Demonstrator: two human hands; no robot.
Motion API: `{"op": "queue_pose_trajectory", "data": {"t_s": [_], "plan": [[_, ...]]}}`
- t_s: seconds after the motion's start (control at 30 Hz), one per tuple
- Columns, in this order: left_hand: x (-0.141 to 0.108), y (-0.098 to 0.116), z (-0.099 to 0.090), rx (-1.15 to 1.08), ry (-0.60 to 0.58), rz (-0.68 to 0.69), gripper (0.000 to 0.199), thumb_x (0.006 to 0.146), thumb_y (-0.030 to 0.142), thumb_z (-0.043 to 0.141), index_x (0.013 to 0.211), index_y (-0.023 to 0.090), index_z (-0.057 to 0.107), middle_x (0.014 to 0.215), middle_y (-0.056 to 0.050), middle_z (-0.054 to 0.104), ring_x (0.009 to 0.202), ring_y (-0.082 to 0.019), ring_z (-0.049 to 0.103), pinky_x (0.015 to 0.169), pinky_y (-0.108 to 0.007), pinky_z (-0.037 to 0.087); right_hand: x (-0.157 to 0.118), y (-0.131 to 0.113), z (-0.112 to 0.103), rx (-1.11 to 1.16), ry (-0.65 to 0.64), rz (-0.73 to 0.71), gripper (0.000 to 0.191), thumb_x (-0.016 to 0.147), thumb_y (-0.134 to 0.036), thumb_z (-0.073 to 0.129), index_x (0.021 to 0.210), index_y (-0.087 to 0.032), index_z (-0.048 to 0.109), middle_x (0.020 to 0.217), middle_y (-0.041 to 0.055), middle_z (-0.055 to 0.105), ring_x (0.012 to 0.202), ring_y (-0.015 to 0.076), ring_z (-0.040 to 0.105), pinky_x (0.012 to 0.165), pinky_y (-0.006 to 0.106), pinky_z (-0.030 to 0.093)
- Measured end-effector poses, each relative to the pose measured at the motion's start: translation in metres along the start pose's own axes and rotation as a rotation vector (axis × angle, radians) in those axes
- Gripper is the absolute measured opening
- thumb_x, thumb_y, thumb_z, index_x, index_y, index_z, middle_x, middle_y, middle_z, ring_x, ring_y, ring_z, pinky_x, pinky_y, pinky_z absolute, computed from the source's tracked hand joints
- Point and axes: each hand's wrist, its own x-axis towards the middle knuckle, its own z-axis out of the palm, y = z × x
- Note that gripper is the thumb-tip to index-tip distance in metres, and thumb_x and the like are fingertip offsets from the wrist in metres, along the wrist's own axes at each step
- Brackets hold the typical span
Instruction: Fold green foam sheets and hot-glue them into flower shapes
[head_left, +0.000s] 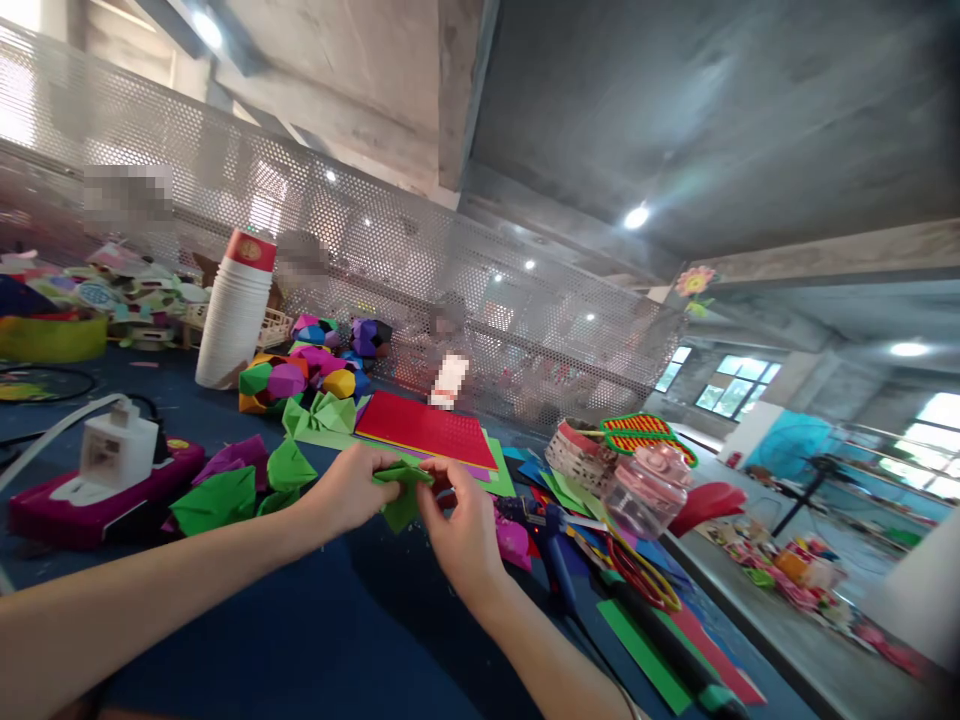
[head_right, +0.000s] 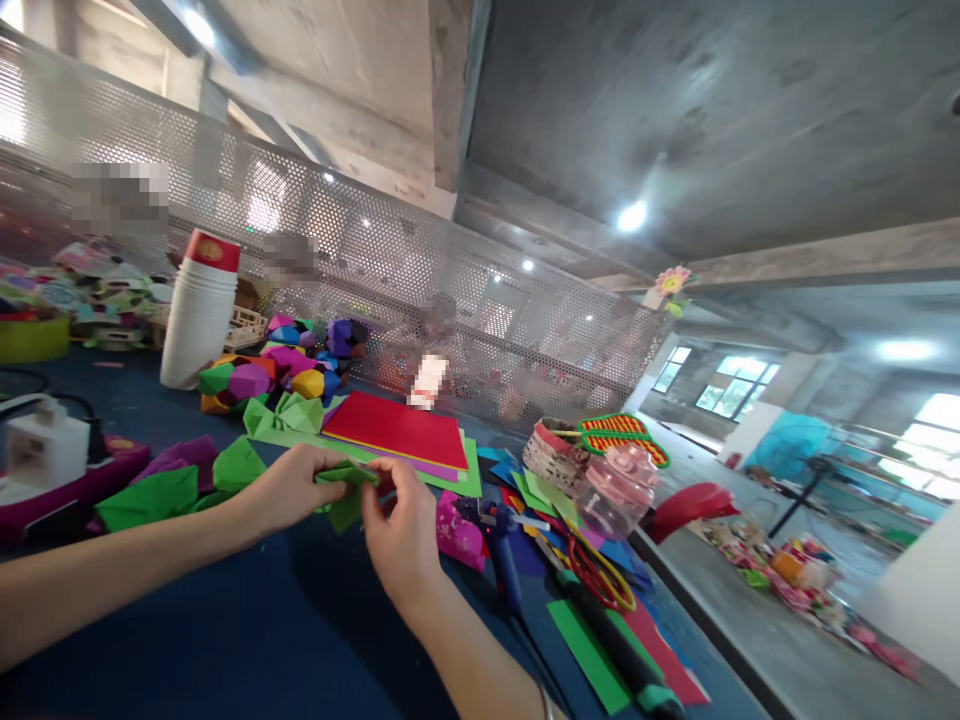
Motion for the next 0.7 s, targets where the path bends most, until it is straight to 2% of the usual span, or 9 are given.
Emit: {"op": "queue_pose_trajectory", "data": {"t_s": [0.1,0.17,0.3,0.53,0.63,0.7], "plan": [[-0.0029,0.0002,0.0010,0.125,0.064,0.145,0.029,0.068,0.015,0.055,0.091,0.022,0.071,0.083,-0.001,0.073,0.082,-0.021,0.066,0.072,-0.027,0.046,0.0016,0.0041,-0.0015,-0.058,-0.032,-0.050,0.026,0.082,-0.015,0.053,0.105,-0.021,0.063,0.093,0.0042,0.068,0.076,0.0168,0.062,0.067,0.027,0.050],[-0.0040,0.0015,0.0016,0.122,0.117,0.169,0.031,0.070,0.017,0.057,0.099,0.023,0.067,0.086,-0.001,0.073,0.082,-0.020,0.066,0.072,-0.026,0.046,0.0025,0.0048,-0.0027,-0.069,-0.033,-0.050,0.031,0.081,-0.013,0.052,0.109,-0.022,0.063,0.095,0.0045,0.068,0.075,0.0171,0.063,0.067,0.027,0.050],[-0.0014,0.0027,0.0009,0.079,0.106,0.149,0.018,0.075,0.028,0.060,0.089,0.020,0.069,0.079,-0.002,0.073,0.074,-0.019,0.065,0.067,-0.026,0.046,0.0030,0.0054,-0.0039,-0.068,-0.025,-0.014,0.031,0.082,-0.016,0.053,0.111,-0.021,0.063,0.092,0.0044,0.068,0.073,0.0175,0.063,0.065,0.027,0.049],[0.0040,-0.0012,-0.0026,0.042,0.082,0.109,0.022,0.075,0.031,0.062,0.089,0.021,0.074,0.085,-0.002,0.075,0.080,-0.021,0.066,0.073,-0.028,0.048,0.0015,0.0030,-0.0027,-0.023,-0.026,-0.017,0.029,0.081,-0.016,0.053,0.107,-0.019,0.064,0.092,0.0055,0.066,0.077,0.0171,0.062,0.064,0.026,0.050],[0.0041,-0.0008,-0.0031,0.014,0.065,0.090,0.022,0.072,0.031,0.064,0.088,0.019,0.074,0.082,-0.002,0.074,0.076,-0.020,0.065,0.071,-0.027,0.048,0.0023,0.0021,-0.0022,0.026,-0.016,-0.017,0.027,0.080,-0.015,0.053,0.105,-0.018,0.063,0.097,0.0066,0.065,0.086,0.0178,0.062,0.067,0.025,0.051],[0.0037,0.0023,-0.0035,-0.038,0.006,0.052,0.025,0.071,0.033,0.065,0.087,0.017,0.074,0.078,-0.002,0.074,0.070,-0.018,0.064,0.065,-0.025,0.048,0.0030,0.0034,-0.0020,0.051,-0.015,0.003,0.025,0.080,-0.015,0.053,0.103,-0.018,0.063,0.097,0.0067,0.065,0.088,0.0179,0.062,0.070,0.025,0.051]]}}
